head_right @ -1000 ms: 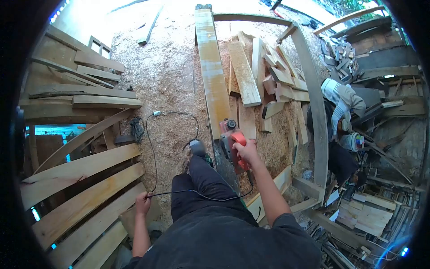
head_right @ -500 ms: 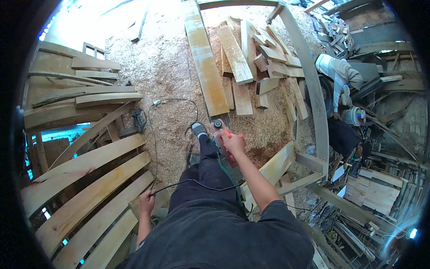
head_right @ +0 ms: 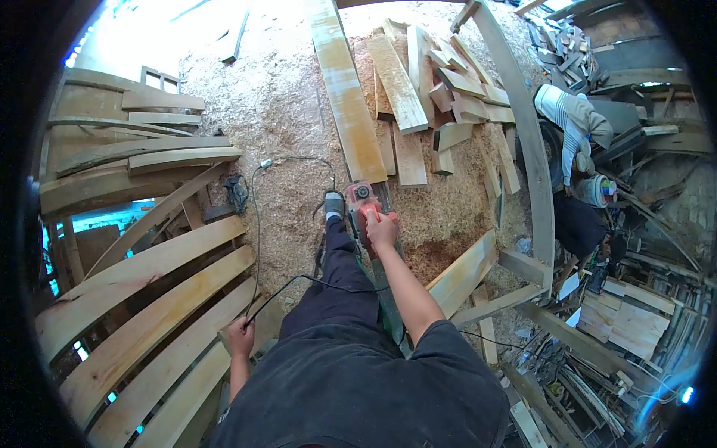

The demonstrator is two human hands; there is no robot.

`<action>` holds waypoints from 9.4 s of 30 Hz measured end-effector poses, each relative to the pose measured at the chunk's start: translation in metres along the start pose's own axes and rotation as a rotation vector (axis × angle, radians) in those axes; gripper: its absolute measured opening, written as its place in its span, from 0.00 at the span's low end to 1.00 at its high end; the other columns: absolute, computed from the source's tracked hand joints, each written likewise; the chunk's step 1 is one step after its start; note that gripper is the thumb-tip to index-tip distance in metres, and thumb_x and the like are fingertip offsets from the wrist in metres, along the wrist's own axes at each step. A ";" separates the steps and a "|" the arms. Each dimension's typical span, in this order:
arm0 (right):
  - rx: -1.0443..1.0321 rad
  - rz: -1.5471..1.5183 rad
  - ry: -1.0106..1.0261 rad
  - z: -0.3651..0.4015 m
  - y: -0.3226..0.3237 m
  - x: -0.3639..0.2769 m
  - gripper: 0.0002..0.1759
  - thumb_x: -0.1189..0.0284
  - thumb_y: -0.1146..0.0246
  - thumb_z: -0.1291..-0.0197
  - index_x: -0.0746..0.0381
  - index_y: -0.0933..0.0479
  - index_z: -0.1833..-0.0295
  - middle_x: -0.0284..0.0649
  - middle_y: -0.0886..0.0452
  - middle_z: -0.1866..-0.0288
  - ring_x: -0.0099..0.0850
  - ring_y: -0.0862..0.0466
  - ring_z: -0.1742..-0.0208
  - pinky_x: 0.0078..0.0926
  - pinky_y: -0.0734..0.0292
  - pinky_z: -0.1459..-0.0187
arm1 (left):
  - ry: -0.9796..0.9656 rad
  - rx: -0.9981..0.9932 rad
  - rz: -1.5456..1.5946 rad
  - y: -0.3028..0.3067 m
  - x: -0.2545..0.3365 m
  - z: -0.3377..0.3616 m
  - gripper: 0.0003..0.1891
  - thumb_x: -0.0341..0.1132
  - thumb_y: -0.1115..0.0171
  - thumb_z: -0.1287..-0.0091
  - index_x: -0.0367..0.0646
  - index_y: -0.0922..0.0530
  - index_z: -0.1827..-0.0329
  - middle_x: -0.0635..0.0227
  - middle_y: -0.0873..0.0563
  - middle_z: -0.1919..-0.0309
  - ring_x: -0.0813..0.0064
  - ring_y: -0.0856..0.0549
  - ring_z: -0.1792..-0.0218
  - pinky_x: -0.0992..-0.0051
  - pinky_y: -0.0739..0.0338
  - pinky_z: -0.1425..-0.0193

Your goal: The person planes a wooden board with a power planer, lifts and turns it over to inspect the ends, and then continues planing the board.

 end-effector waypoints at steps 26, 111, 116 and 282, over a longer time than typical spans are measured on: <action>0.202 0.381 0.161 -0.083 -0.045 -0.104 0.30 0.45 0.42 0.29 0.61 0.10 0.57 0.49 0.10 0.66 0.49 0.09 0.59 0.44 0.17 0.52 | 0.210 -0.113 0.137 0.011 0.020 -0.130 0.19 0.36 0.32 0.26 0.37 0.30 0.72 0.67 0.34 0.79 0.79 0.34 0.75 0.70 0.37 0.71; 0.296 0.406 0.144 -0.665 -0.390 -0.766 0.33 0.43 0.44 0.31 0.61 0.09 0.55 0.56 0.09 0.61 0.51 0.09 0.55 0.46 0.16 0.49 | 0.127 0.056 0.235 0.237 0.280 -0.945 0.22 0.38 0.34 0.22 0.34 0.32 0.71 0.65 0.36 0.81 0.76 0.36 0.77 0.66 0.40 0.72; 0.238 0.234 0.243 -0.706 -0.398 -0.752 0.31 0.45 0.42 0.31 0.61 0.12 0.67 0.39 0.18 0.82 0.30 0.16 0.82 0.32 0.21 0.74 | 0.149 0.080 0.260 0.247 0.277 -0.925 0.22 0.40 0.34 0.21 0.35 0.31 0.71 0.67 0.35 0.81 0.77 0.35 0.76 0.67 0.40 0.71; 0.317 0.388 -0.030 -0.705 -0.284 -0.759 0.31 0.43 0.43 0.29 0.60 0.09 0.54 0.55 0.10 0.55 0.55 0.10 0.50 0.50 0.16 0.47 | -0.412 -0.288 -0.096 0.265 0.526 -1.149 0.18 0.36 0.30 0.25 0.36 0.26 0.69 0.54 0.23 0.77 0.54 0.22 0.74 0.59 0.29 0.67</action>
Point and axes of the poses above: each hand's wrist, its own z-axis away from the middle knuckle, its own y-axis out of the back of the hand, x = y × z, the point moved 7 cm from there along -z, towards the middle knuckle
